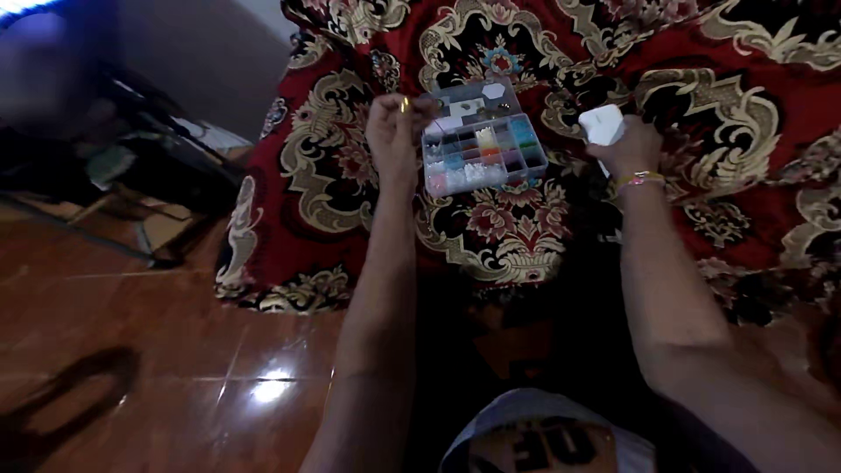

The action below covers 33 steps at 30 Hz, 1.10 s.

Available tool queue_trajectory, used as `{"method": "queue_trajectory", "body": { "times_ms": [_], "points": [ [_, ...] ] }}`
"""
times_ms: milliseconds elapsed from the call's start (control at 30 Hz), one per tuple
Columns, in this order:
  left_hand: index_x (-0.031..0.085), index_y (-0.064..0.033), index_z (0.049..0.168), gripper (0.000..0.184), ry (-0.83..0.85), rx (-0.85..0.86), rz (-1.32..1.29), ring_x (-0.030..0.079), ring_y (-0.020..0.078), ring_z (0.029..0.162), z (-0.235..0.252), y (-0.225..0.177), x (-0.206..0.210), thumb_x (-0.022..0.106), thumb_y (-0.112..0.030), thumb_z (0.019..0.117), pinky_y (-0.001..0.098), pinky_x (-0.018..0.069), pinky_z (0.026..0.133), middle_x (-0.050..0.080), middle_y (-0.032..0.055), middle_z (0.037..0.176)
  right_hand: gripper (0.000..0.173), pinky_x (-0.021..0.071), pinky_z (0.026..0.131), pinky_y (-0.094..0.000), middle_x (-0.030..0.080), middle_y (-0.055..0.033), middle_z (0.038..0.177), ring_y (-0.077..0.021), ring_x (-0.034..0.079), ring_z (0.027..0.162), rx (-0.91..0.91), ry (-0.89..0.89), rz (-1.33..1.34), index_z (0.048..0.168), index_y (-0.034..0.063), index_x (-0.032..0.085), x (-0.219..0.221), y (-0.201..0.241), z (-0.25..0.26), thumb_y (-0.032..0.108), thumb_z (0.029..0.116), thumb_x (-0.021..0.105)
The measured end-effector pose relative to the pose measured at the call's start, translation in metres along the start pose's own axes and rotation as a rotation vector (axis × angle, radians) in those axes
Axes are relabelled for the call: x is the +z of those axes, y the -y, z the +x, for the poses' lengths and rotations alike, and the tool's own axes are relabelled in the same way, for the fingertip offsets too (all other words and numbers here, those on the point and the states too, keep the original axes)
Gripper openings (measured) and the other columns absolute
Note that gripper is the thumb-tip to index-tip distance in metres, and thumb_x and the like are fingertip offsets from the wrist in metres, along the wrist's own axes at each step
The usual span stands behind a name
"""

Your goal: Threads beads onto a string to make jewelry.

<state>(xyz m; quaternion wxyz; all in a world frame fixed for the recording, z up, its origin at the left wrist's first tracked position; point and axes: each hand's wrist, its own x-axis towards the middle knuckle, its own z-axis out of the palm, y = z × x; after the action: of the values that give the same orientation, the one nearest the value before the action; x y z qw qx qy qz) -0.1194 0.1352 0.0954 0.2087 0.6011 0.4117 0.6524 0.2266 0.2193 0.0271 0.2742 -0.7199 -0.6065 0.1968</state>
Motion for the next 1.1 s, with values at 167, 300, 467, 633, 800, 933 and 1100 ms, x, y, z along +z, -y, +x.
{"method": "queue_trajectory", "body": {
  "times_ms": [167, 300, 467, 633, 800, 933, 1100],
  "points": [
    [0.059, 0.0104, 0.122, 0.03, 0.042, 0.067, 0.441, 0.066, 0.0166, 0.105, 0.028, -0.028, -0.017, 0.05, -0.013, 0.1049, 0.0314, 0.0527, 0.09, 0.067, 0.019, 0.121, 0.082, 0.0414, 0.092, -0.0771, 0.059, -0.0382, 0.125, -0.059, 0.057, 0.114, -0.073, 0.0, 0.057, 0.146, -0.0008, 0.047, -0.077, -0.027, -0.054, 0.036, 0.0826, 0.084],
    [0.059, 0.0045, 0.13, 0.036, 0.166, -0.095, 0.719, 0.063, 0.0215, 0.114, 0.04, -0.043, -0.027, 0.05, -0.02, 0.105, 0.0357, 0.0494, 0.1, 0.064, 0.0195, 0.126, 0.073, 0.0492, 0.094, -0.062, 0.062, -0.0263, 0.128, -0.0394, 0.063, 0.11, -0.132, 0.066, 0.259, 0.148, 0.0056, 0.047, -0.12, -0.05, -0.096, 0.034, 0.0881, 0.078],
    [0.065, 0.0064, 0.12, 0.034, 0.23, -0.091, 0.907, 0.062, 0.0337, 0.117, 0.07, -0.052, -0.03, 0.059, -0.022, 0.1017, 0.0475, 0.0467, 0.106, 0.066, 0.0251, 0.12, 0.028, 0.0517, 0.053, -0.0145, 0.069, 0.0129, 0.083, 0.0029, 0.062, 0.062, -0.038, 0.515, 1.007, 0.107, 0.0259, 0.057, -0.114, -0.018, -0.16, 0.029, 0.1014, 0.03],
    [0.069, 0.0055, 0.113, 0.036, 0.27, -0.089, 1.071, 0.063, 0.0446, 0.111, 0.119, -0.037, -0.02, 0.062, -0.028, 0.1008, 0.0635, 0.0427, 0.102, 0.068, 0.0273, 0.11, 0.025, 0.0565, 0.059, -0.0205, 0.07, 0.0052, 0.077, -0.0025, 0.065, 0.065, 0.161, 1.211, 1.129, 0.097, 0.0181, 0.064, 0.021, 0.012, -0.167, 0.018, 0.0954, 0.039],
    [0.068, 0.0009, 0.118, 0.031, 0.715, 0.012, 0.834, 0.057, 0.0299, 0.129, 0.169, 0.068, 0.007, 0.058, -0.024, 0.1023, 0.0465, 0.0428, 0.111, 0.062, 0.0193, 0.135, 0.032, 0.0528, 0.059, -0.0176, 0.069, 0.0048, 0.093, -0.0024, 0.063, 0.07, 0.252, 1.809, 0.956, 0.125, 0.015, 0.056, 0.119, 0.008, -0.164, 0.034, 0.0994, 0.051],
    [0.07, -0.0032, 0.111, 0.024, 1.054, -0.095, 0.48, 0.061, 0.0147, 0.119, 0.169, 0.138, 0.04, 0.06, -0.023, 0.1001, 0.0321, 0.0492, 0.102, 0.064, 0.0111, 0.131, 0.054, 0.0556, 0.088, -0.0283, 0.066, -0.0121, 0.123, -0.0125, 0.066, 0.1, 0.049, 2.109, 0.946, 0.144, -0.0021, 0.049, 0.155, 0.005, -0.134, 0.017, 0.095, 0.063],
    [0.077, -0.0075, 0.104, 0.014, 1.23, -0.04, 0.433, 0.06, 0.0292, 0.127, 0.111, 0.132, 0.054, 0.074, -0.014, 0.0915, 0.0425, 0.0485, 0.107, 0.066, 0.0151, 0.132, 0.058, 0.052, 0.07, -0.0257, 0.068, -0.0165, 0.108, -0.011, 0.061, 0.078, 0.134, 2.284, 0.983, 0.142, -0.0108, 0.047, 0.149, 0.026, -0.095, 0.02, 0.0945, 0.058]
  ]
}}
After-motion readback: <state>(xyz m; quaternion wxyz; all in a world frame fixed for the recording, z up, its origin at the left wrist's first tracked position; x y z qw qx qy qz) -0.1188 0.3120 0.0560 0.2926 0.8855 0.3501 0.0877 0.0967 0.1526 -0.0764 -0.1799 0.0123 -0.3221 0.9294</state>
